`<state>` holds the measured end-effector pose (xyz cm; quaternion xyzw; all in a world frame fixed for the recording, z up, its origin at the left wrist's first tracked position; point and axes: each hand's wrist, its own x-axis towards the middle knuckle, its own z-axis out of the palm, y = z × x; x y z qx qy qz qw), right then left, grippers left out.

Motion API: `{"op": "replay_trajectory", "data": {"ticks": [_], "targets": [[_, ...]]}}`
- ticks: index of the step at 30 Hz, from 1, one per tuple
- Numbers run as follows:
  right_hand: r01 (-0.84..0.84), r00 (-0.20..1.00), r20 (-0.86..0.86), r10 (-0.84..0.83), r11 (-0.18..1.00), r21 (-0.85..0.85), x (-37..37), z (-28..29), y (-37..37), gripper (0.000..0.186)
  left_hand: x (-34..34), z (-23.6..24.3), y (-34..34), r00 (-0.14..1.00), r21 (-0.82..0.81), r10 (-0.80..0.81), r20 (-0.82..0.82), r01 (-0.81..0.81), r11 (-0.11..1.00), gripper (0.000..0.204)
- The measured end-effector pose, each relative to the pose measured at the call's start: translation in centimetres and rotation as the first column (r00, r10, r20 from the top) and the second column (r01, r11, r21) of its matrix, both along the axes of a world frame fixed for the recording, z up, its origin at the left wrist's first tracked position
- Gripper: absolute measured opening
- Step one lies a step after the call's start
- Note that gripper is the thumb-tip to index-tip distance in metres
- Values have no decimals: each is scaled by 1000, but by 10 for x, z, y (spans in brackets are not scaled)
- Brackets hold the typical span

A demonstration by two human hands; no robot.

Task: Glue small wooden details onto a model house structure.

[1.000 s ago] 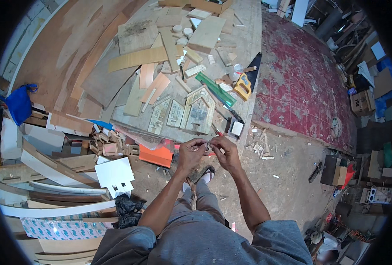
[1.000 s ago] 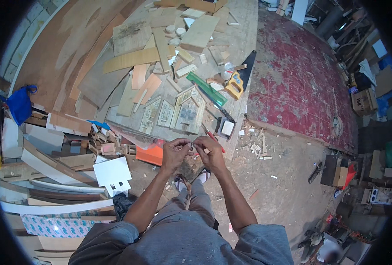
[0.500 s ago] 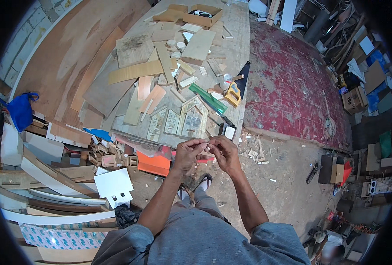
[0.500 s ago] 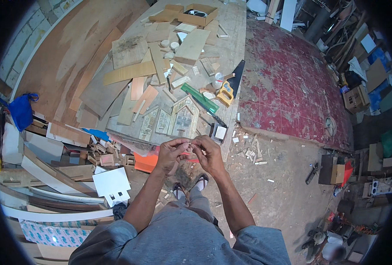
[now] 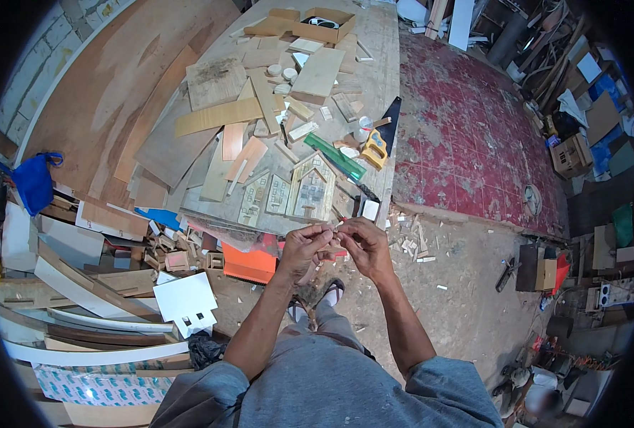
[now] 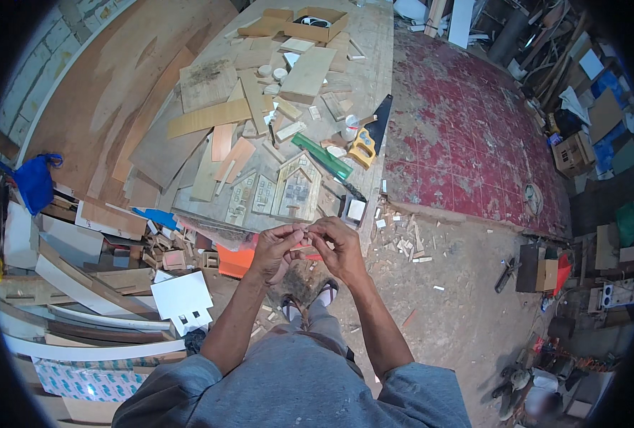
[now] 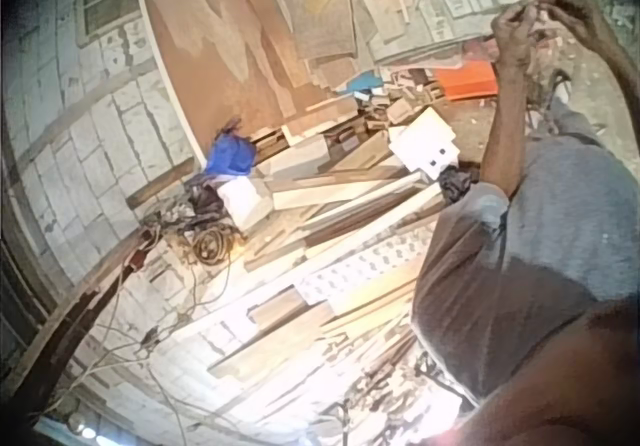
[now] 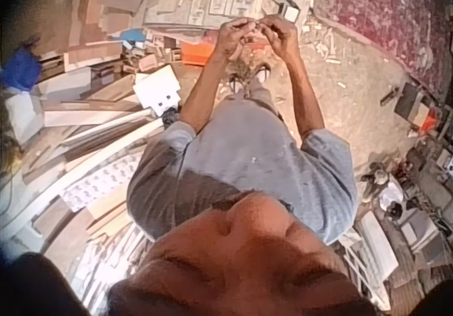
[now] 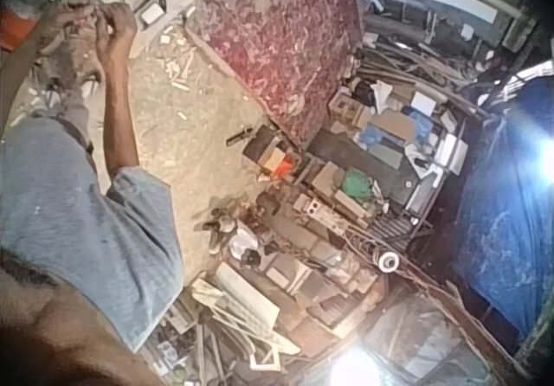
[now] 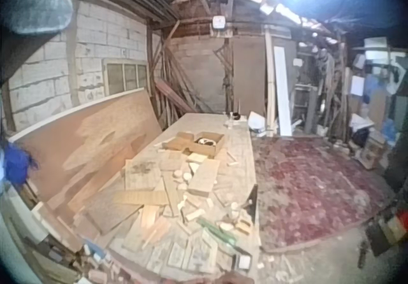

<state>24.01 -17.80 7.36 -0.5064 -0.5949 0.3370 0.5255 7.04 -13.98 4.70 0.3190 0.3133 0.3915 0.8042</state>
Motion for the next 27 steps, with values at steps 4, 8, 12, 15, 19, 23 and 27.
{"op": "replay_trajectory", "data": {"ticks": [4,8,12,15,19,23,27], "targets": [[-17,999,-29,17,1000,7,0,-4,-5,18,0,7,-5,997,-9,13,-82,-14,1000,19],[-25,999,-47,26,1000,9,0,-6,-8,20,-1,17,-6,998,0,5,-70,-5,1000,18],[-21,997,-70,21,1000,0,-4,-3,-11,20,-5,14,-8,993,33,10,-114,-7,999,17],[-11,1000,-2,11,1000,-12,-6,3,-14,20,-4,16,-11,994,45,40,-105,-36,998,20],[27,1000,15,-27,1000,-3,-9,10,-18,21,-4,23,-14,992,77,41,-118,-32,997,22],[74,987,-136,-88,991,-108,-18,19,-21,19,-7,20,-18,996,110,37,-78,-28,994,22],[121,989,-78,-128,988,-94,-18,22,-24,17,-7,22,-18,1000,147,13,-27,-9,989,22]]}}
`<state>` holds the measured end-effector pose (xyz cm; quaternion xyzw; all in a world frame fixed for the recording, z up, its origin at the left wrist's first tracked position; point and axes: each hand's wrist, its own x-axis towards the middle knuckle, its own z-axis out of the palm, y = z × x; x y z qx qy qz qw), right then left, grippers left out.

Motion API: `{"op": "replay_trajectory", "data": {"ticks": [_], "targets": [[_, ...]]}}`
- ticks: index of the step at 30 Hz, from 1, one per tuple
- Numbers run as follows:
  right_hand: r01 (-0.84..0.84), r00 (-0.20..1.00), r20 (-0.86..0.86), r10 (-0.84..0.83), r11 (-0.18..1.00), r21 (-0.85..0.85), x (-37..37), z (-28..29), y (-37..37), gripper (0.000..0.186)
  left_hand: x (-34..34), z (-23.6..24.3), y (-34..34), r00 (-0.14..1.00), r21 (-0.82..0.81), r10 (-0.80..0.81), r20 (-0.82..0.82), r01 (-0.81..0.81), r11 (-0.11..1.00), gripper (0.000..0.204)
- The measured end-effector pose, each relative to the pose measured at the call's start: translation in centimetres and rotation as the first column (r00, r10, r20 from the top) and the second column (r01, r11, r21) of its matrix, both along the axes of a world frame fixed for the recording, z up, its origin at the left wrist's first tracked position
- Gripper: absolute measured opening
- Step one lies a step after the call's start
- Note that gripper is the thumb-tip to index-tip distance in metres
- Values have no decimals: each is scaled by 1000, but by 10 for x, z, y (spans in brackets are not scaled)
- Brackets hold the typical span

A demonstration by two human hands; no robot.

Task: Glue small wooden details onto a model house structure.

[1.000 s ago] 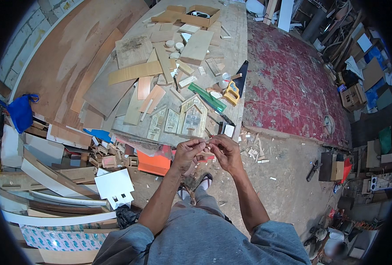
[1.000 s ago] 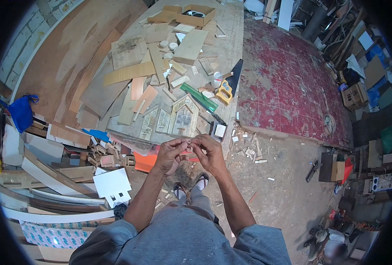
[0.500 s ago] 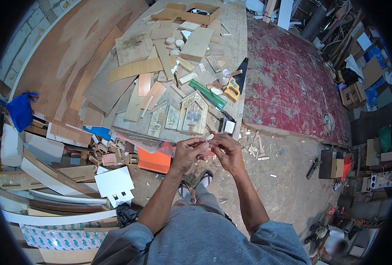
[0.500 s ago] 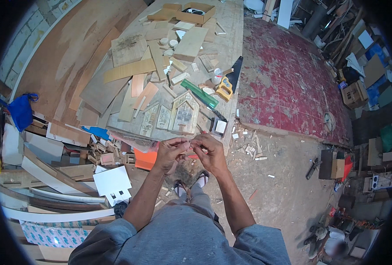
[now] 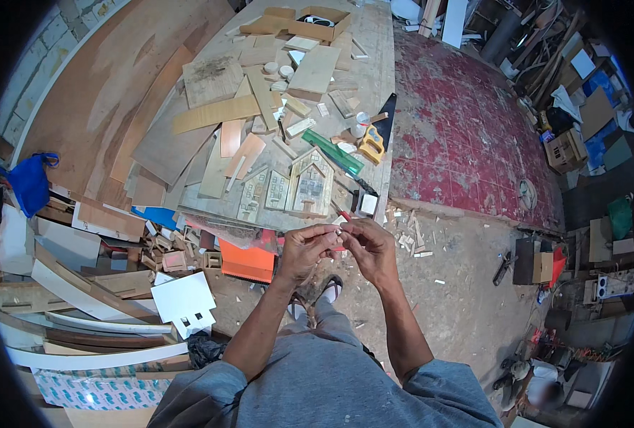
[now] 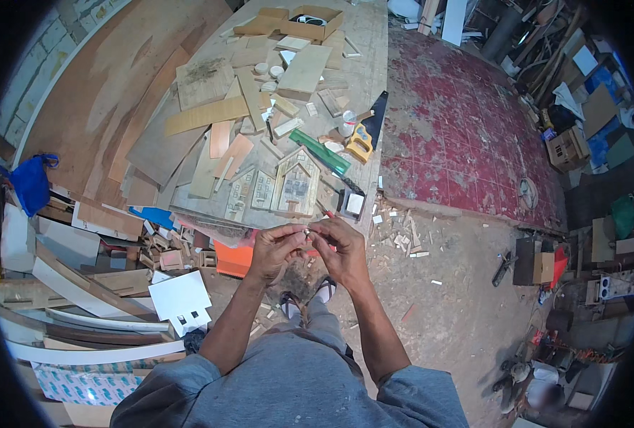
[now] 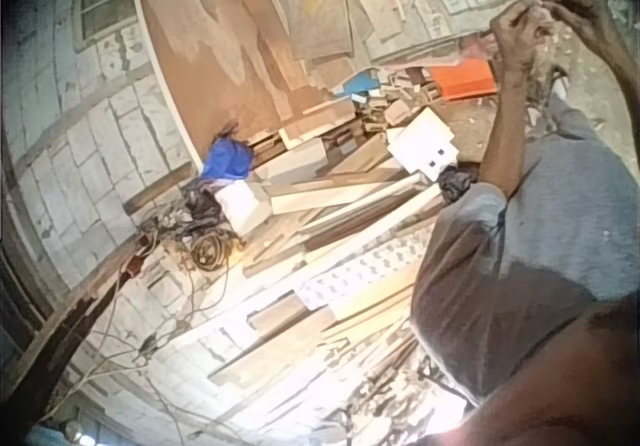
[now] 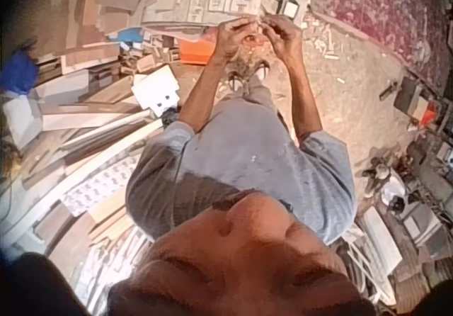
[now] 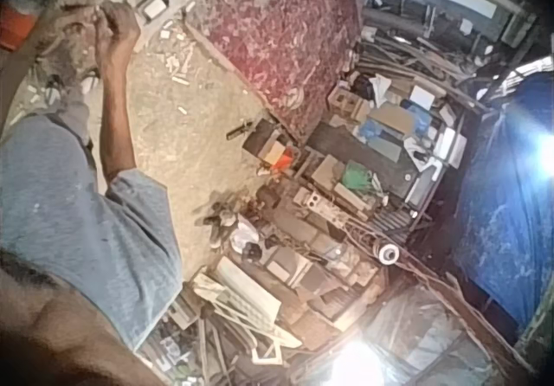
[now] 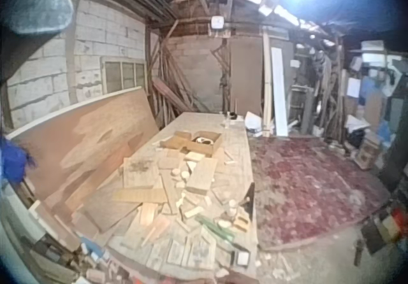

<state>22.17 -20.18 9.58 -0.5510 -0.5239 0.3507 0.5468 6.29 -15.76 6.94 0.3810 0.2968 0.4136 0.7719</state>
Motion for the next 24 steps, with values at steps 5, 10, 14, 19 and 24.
{"op": "replay_trajectory", "data": {"ticks": [5,10,14,19,24], "targets": [[20,993,118,-25,999,38,-1,4,-2,15,-2,2,1,1000,27,-16,26,15,1000,21],[11,972,232,-40,992,126,-6,11,-1,14,-6,-4,2,1000,37,-25,-9,25,999,21],[25,980,191,-55,987,158,-10,8,1,14,-4,1,0,998,10,-22,55,21,1000,21],[27,990,132,-47,988,151,-13,6,4,14,-6,8,0,997,2,-19,79,19,1000,20],[7,989,142,-34,982,189,-13,9,4,13,-9,11,0,992,-96,-27,125,39,995,17]]}}
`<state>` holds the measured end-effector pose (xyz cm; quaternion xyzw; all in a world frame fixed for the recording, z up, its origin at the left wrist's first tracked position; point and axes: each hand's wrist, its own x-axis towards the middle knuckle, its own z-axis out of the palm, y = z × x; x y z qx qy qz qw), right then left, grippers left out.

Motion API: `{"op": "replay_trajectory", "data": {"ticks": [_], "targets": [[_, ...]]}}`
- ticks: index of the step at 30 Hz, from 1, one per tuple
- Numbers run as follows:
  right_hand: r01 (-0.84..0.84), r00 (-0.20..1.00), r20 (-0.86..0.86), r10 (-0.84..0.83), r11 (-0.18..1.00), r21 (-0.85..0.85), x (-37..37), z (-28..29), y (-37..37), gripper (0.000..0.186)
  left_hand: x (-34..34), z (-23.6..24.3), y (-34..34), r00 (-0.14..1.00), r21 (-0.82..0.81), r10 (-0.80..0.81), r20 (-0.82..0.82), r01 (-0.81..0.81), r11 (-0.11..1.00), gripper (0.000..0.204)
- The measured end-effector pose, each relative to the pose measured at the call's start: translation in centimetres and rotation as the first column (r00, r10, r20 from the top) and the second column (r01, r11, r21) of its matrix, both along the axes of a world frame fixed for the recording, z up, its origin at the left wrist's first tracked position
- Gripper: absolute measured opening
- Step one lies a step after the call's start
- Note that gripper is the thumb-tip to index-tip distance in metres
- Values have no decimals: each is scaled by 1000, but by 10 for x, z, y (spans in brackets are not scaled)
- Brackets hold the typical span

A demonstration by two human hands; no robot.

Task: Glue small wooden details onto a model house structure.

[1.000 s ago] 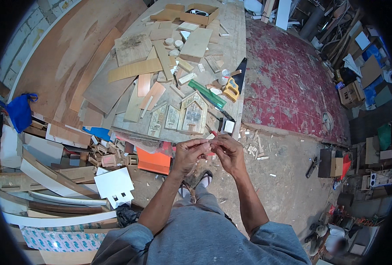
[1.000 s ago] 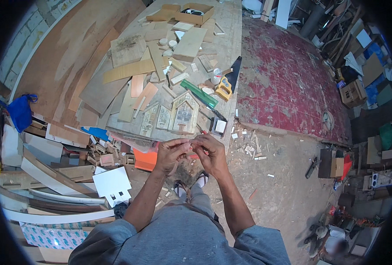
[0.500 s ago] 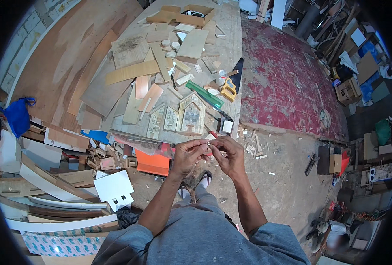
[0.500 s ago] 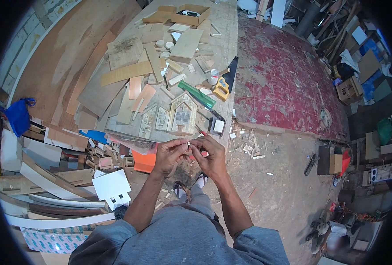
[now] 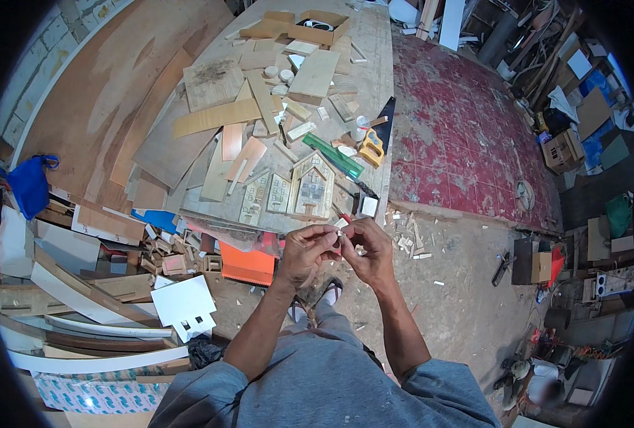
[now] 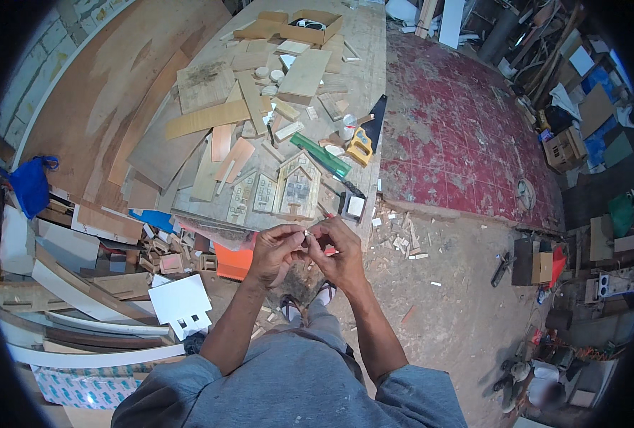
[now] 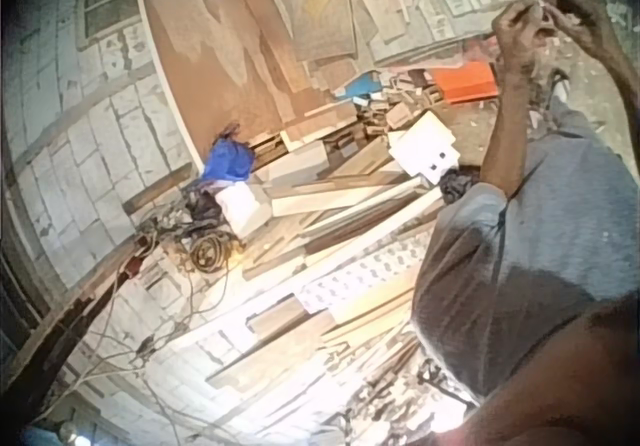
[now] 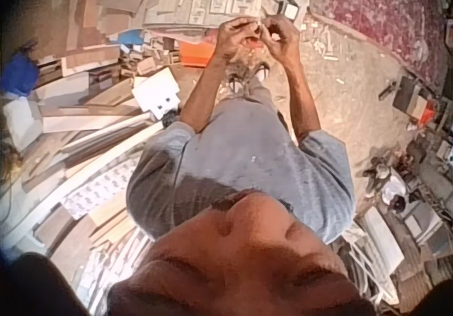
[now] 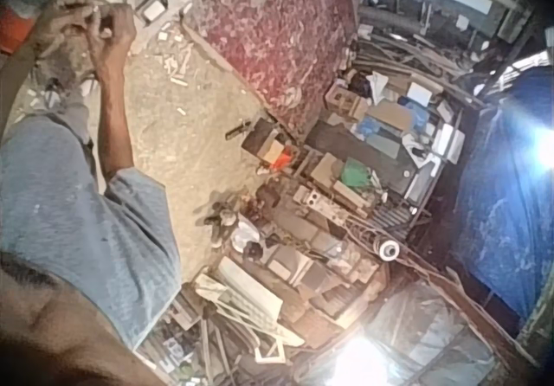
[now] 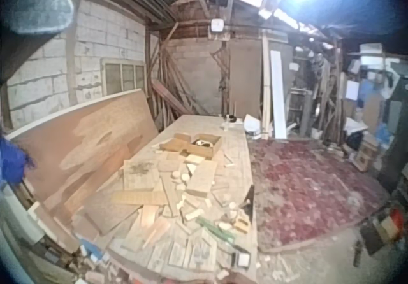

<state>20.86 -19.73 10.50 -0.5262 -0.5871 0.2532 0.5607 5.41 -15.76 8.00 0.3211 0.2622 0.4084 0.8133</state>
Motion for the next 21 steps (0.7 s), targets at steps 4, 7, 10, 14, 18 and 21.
{"op": "replay_trajectory", "data": {"ticks": [4,7,10,14,18,21], "targets": [[-50,999,21,50,999,-2,4,3,-3,13,-3,0,1,996,-82,-51,69,57,995,16],[-55,997,59,54,998,5,4,5,-5,14,-2,2,0,988,-116,-92,122,107,987,16],[-51,996,67,52,999,-9,6,9,-9,14,-1,2,-2,988,-127,-91,124,107,986,13],[-43,997,61,46,998,-43,6,11,-12,8,2,-1,-3,983,-104,-101,152,118,988,13],[-31,998,47,32,999,-19,4,12,-13,16,5,-2,-7,992,-94,-51,118,62,994,15],[-25,990,141,25,1000,1,6,11,-13,17,4,6,-10,996,-84,-42,82,49,995,15]]}}
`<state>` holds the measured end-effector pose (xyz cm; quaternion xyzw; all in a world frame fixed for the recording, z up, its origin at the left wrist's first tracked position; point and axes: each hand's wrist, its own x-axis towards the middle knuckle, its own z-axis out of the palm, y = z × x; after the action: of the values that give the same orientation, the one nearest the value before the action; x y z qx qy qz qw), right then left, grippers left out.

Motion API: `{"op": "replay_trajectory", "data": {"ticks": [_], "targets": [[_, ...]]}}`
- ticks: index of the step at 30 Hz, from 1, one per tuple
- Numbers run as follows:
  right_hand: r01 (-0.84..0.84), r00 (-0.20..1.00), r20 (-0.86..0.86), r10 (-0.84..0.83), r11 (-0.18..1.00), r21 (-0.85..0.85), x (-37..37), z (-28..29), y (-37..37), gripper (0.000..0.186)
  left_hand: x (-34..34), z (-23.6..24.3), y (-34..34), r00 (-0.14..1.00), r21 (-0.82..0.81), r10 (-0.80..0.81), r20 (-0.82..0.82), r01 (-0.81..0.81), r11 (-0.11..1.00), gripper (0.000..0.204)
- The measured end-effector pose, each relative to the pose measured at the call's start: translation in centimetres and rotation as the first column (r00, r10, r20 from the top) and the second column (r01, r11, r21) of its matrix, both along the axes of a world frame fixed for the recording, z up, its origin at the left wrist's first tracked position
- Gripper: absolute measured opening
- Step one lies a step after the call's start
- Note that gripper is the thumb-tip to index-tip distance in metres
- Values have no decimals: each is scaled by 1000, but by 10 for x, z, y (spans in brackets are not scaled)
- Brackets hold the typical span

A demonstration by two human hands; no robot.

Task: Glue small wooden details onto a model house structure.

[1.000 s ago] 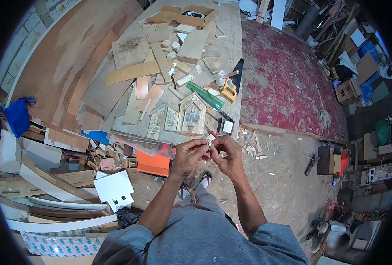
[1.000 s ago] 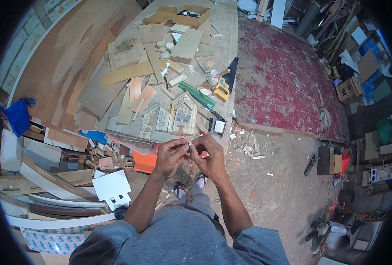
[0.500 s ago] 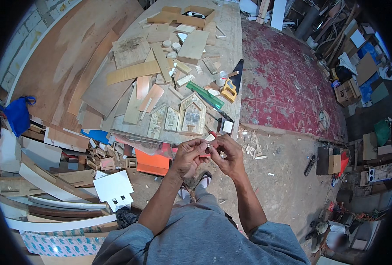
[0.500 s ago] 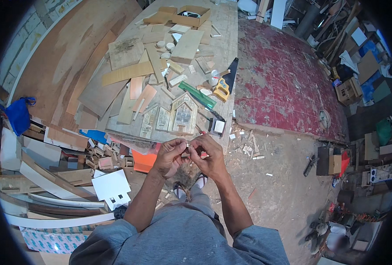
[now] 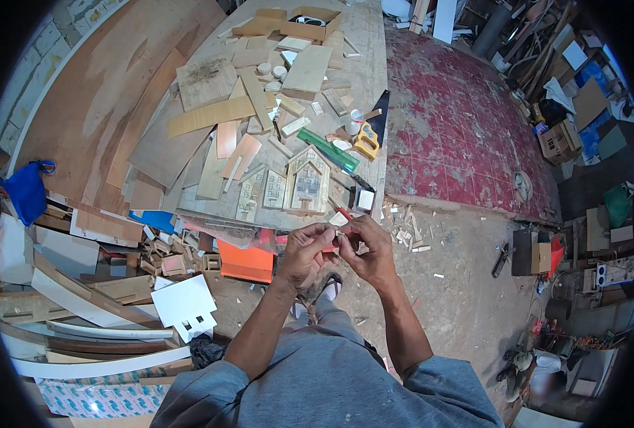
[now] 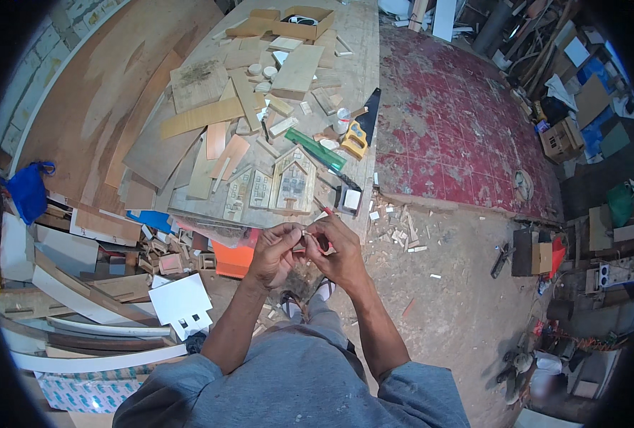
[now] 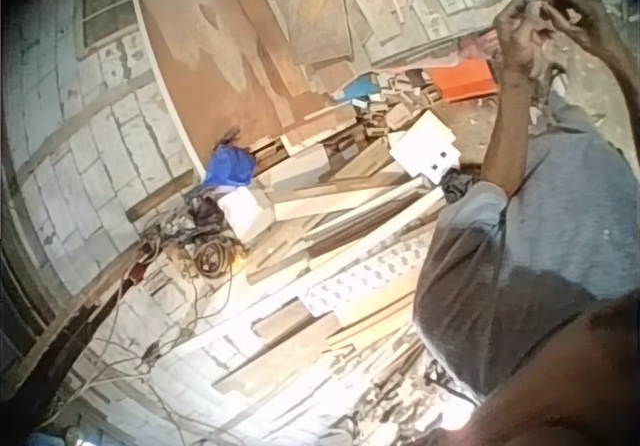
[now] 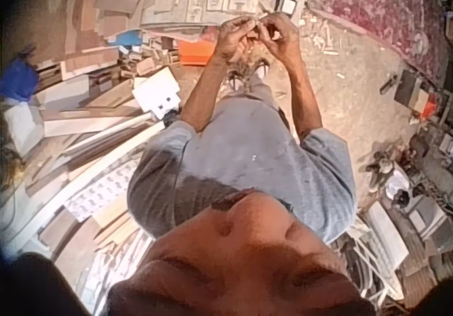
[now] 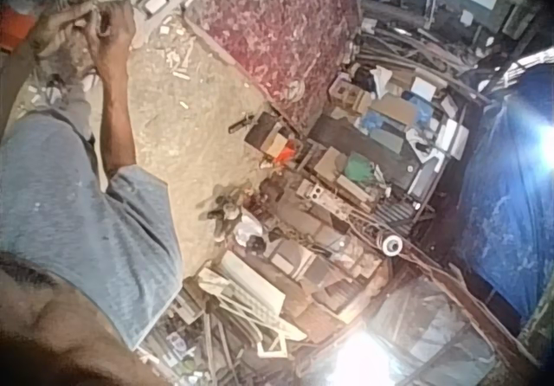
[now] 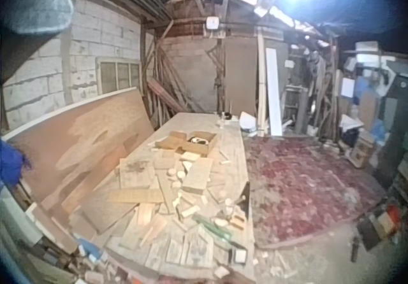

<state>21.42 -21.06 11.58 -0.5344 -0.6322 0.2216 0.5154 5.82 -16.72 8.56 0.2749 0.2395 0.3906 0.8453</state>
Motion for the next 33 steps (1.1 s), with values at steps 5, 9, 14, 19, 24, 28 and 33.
{"op": "replay_trajectory", "data": {"ticks": [5,9,14,19,24,28,33], "targets": [[2,992,129,-10,998,62,-1,2,0,25,-5,13,3,992,28,-30,-125,34,999,14],[-28,986,166,23,999,30,0,0,-1,29,-8,11,3,971,-9,-63,-229,62,998,15],[-58,966,253,41,997,59,1,-3,-1,30,-8,6,0,963,5,-37,-267,40,999,16],[-74,980,187,67,997,29,4,-9,-1,29,-5,0,-1,965,82,12,-264,10,997,15],[-78,996,43,80,996,-54,8,-11,-2,29,-1,1,2,951,164,87,-296,-39,986,15],[28,999,-45,-29,999,-27,28,-45,2,22,1,-9,8,935,251,151,-321,-70,966,14],[65,954,-270,-134,966,-250,22,-65,9,13,-2,-15,16,894,363,259,-366,-119,924,12]]}}
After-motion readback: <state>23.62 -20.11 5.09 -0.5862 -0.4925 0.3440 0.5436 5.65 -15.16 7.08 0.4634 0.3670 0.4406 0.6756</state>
